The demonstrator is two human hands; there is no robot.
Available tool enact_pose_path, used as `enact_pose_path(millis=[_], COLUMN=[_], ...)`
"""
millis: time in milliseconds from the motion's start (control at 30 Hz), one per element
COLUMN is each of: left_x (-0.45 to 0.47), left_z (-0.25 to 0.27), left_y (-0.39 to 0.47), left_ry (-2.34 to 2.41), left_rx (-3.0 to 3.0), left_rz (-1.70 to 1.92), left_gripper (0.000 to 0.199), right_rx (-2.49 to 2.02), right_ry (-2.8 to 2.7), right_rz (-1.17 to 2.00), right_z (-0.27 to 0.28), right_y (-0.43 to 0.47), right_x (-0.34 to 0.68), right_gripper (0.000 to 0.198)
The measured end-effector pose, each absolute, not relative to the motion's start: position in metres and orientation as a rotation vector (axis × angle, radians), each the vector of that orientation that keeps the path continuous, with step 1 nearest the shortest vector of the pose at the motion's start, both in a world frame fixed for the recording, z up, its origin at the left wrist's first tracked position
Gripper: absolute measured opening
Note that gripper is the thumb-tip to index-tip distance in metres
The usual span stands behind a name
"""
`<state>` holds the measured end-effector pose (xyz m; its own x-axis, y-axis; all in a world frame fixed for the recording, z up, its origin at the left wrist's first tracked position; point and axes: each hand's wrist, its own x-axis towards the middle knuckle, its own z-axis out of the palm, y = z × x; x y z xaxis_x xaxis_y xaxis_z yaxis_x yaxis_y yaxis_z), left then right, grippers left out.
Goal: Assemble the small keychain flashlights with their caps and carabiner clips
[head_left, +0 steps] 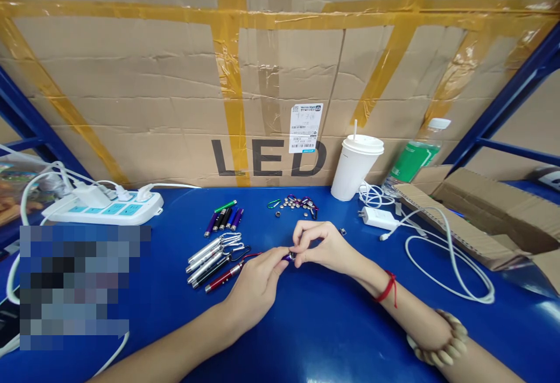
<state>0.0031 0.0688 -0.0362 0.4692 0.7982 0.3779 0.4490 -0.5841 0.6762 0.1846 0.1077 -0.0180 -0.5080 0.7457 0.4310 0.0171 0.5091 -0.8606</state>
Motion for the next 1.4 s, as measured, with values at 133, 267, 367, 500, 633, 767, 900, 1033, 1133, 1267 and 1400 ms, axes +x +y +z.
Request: enact_pose_path(millis=[133,267,367,500,633,767,900,1033,1133,1267,1400], left_x=[0.003,0.002,0.001,0.003,0.004,0.005,0.005,0.006,0.006,0.006,0.006], left_z=[-0.037,-0.04,-0.043,-0.043,-0.039,-0.034,-0.031,-0.028,-0.025,-0.024,-0.024], left_y=[0.07,0.073,0.075,0.074,0.071,0.071,0.071,0.07,0.07,0.069,0.069], left_ry=[1.051,1.04,1.023,1.098,1.168,1.166,1.192,1.251,1.261,1.274,1.313], left_rx=[2.323,2.38,2.381,2.29,2.176,2.086,2.0,1.93,1.904,1.871,1.813], left_rz=[1.081,1.257,1.328,1.272,1.172,1.137,1.078,1.031,1.009,1.021,1.038], left_gripper=[0.028,0.026,0.026,0.026,0.025,0.026,0.027,0.027,0.027,0.028,0.026], right_rx=[-0.685,-0.744,-0.793,-0.843,-0.855,-0.87,-0.894,-0.94,-1.01,-1.103,-1.148], right_ry=[-1.864,-1.845,-1.834,-1.825,-1.837,-1.857,-1.89,-1.895,-1.851,-1.878,-2.081], right_rz=[1.027,1.001,0.98,0.965,0.966,0.96,0.95,0.936,0.898,0.83,0.829], right_z=[-0.019,-0.021,-0.022,-0.022,-0.02,-0.016,-0.013,-0.01,-0.009,-0.009,-0.008], right_y=[0.107,0.107,0.108,0.108,0.108,0.108,0.106,0.108,0.114,0.122,0.123], right_x=[0.182,0.18,0.179,0.179,0.179,0.18,0.181,0.184,0.189,0.199,0.21], right_gripper=[0.03,0.034,0.035,0.034,0.031,0.031,0.029,0.032,0.038,0.039,0.035])
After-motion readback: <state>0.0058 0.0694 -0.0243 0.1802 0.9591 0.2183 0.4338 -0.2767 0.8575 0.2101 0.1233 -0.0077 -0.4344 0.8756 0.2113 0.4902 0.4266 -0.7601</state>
